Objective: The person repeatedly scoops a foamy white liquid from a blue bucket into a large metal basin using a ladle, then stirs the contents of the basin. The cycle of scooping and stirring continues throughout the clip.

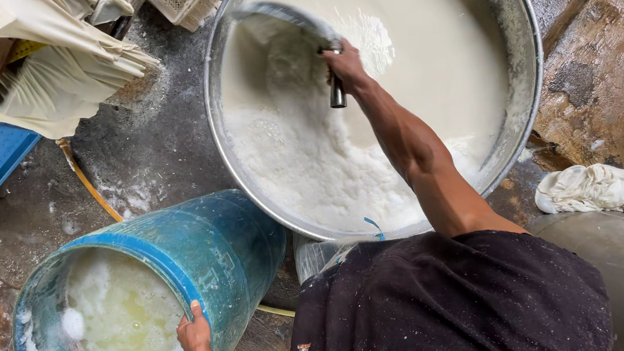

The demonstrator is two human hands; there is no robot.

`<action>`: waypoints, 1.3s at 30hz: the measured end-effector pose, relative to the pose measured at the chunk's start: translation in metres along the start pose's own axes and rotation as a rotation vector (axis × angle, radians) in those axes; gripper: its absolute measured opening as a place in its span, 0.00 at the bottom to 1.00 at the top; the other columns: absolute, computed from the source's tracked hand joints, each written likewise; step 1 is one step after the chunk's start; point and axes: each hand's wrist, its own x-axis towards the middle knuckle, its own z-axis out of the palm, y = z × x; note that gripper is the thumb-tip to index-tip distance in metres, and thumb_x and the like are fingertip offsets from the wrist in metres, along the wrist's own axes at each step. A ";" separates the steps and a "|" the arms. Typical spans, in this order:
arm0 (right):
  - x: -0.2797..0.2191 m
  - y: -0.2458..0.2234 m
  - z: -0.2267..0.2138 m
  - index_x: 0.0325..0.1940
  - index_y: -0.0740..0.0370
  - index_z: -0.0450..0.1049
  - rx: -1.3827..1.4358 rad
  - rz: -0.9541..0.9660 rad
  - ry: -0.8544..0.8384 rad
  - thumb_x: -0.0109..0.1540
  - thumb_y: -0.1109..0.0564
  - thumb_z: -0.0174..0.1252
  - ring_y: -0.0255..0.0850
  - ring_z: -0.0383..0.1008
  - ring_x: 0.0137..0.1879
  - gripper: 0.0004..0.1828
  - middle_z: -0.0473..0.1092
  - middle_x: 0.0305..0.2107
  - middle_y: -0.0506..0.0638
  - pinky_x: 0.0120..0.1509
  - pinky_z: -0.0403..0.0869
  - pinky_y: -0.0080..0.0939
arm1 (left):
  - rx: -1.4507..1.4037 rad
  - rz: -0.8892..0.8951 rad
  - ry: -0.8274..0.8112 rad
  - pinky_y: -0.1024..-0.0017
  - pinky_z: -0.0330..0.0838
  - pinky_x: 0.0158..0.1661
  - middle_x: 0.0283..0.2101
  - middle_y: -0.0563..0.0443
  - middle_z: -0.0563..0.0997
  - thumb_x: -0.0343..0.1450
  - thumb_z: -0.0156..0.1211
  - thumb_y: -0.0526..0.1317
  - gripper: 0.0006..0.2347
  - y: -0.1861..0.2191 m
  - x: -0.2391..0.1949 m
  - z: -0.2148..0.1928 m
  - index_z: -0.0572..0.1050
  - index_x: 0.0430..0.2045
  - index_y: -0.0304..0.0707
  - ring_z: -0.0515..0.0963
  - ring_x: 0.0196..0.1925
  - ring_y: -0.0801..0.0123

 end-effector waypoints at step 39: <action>-0.274 0.098 -0.269 0.69 0.57 0.62 0.217 0.131 0.432 0.63 0.66 0.51 0.29 0.67 0.24 0.28 0.68 0.27 0.46 0.25 0.75 0.31 | -0.044 0.102 0.104 0.43 0.71 0.52 0.49 0.33 0.82 0.72 0.54 0.63 0.24 -0.033 0.035 0.042 0.81 0.50 0.47 0.79 0.52 0.36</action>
